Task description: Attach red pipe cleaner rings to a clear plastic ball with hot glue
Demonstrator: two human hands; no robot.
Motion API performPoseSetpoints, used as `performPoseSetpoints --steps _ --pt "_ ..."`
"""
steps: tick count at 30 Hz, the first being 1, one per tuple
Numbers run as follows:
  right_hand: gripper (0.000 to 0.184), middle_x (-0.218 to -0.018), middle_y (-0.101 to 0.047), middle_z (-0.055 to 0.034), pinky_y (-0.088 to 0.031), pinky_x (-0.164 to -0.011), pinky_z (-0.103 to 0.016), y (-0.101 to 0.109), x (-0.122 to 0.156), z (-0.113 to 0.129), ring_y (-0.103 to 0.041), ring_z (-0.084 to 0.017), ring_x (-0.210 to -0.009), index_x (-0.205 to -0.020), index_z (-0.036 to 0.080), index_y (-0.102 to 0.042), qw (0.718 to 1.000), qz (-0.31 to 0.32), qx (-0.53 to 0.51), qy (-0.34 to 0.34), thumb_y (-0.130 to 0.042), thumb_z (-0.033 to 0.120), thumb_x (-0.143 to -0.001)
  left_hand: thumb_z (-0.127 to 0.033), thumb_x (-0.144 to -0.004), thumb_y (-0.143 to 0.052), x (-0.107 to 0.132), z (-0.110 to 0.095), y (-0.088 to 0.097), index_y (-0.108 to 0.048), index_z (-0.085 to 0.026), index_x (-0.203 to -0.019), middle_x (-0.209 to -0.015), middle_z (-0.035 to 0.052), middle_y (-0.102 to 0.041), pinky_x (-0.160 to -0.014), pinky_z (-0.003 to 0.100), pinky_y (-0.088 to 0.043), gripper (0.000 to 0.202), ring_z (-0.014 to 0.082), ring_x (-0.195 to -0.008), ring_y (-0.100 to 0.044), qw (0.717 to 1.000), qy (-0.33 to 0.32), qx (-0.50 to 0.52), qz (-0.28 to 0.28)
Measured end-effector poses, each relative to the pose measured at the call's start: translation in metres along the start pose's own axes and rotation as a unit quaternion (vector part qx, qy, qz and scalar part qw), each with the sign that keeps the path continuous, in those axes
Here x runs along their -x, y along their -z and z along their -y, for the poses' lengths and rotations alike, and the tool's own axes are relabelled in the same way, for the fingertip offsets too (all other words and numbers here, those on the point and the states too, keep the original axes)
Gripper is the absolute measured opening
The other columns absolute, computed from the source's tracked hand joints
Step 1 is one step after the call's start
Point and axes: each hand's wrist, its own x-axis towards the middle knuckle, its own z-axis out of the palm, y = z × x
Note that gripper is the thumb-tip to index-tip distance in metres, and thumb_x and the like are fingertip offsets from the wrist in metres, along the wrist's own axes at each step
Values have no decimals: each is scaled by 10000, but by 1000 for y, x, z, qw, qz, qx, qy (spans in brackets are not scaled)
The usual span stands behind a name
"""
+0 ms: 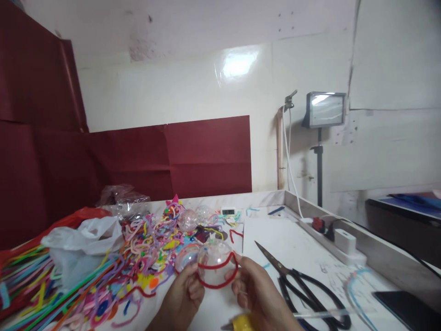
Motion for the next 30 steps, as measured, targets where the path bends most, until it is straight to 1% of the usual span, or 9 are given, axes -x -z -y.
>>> performPoseSetpoints --steps 2,7,10,13,16,18,22,26,30 --pt "465 -515 -548 53 -236 -311 -120 0 0 2 -495 -62 -398 -737 163 -551 1000 -3 5 1 -773 545 -594 -32 -913 -440 0 0 0 -443 -156 -512 -341 -90 -380 -303 112 -260 420 13 -260 -336 1000 3 -1 -2" --pt "446 -623 -660 -14 -235 -305 -121 -1 2 5 -501 -59 -397 -750 162 -556 1000 -6 19 14 -783 500 -568 -18 -880 -483 -1 -1 0 -456 -153 -530 -353 -91 -396 -302 108 -250 376 11 -266 -338 1000 5 -4 1" --pt "471 -612 -665 -24 -237 -307 -121 -1 3 5 -492 -57 -395 -762 157 -560 1000 -15 18 3 -765 538 -575 -20 -879 -493 -1 -1 2 -453 -152 -522 -354 -91 -395 -306 109 -247 382 8 -268 -339 1000 6 -6 4" --pt "487 -535 -622 -2 -213 -301 -117 0 2 4 -457 -51 -374 -735 159 -552 1000 -22 18 -14 -771 561 -568 -22 -877 -498 -1 0 3 -454 -150 -515 -347 -95 -375 -309 112 -245 386 8 -267 -334 1000 10 -8 8" --pt "477 -468 -547 46 -194 -300 -108 1 2 3 -433 -45 -365 -707 165 -549 1000 -18 16 -18 -795 545 -557 -21 -886 -475 0 1 3 -482 -139 -528 -351 -93 -378 -310 112 -245 377 6 -265 -331 1000 13 -11 15" --pt "468 -467 -520 66 -180 -300 -105 1 3 4 -436 -43 -369 -692 171 -543 1000 -11 11 -15 -814 521 -542 -19 -886 -467 0 1 3 -488 -135 -531 -351 -91 -382 -310 112 -242 374 5 -264 -329 1000 15 -14 17" --pt "455 -489 -512 78 -172 -293 -108 0 4 5 -448 -41 -364 -671 174 -527 1000 -5 -3 -17 -836 469 -516 -17 -834 -538 0 0 2 -448 -154 -515 -339 -103 -359 -307 110 -235 358 7 -266 -320 1000 17 -17 12" --pt "403 -485 -538 57 -198 -293 -109 1 0 3 -440 -44 -352 -704 165 -553 999 -12 -12 -36 -759 499 -610 -8 -801 -567 0 0 2 -459 -152 -530 -346 -107 -371 -305 107 -230 325 2 -263 -311 1000 16 -19 10" --pt "340 -530 -597 22 -184 -300 -103 2 -3 1 -451 -42 -363 -719 160 -555 999 -15 -10 -41 -727 449 -669 -3 -777 -591 0 1 2 -470 -146 -527 -348 -102 -382 -305 107 -223 313 0 -265 -314 1000 16 -22 13"
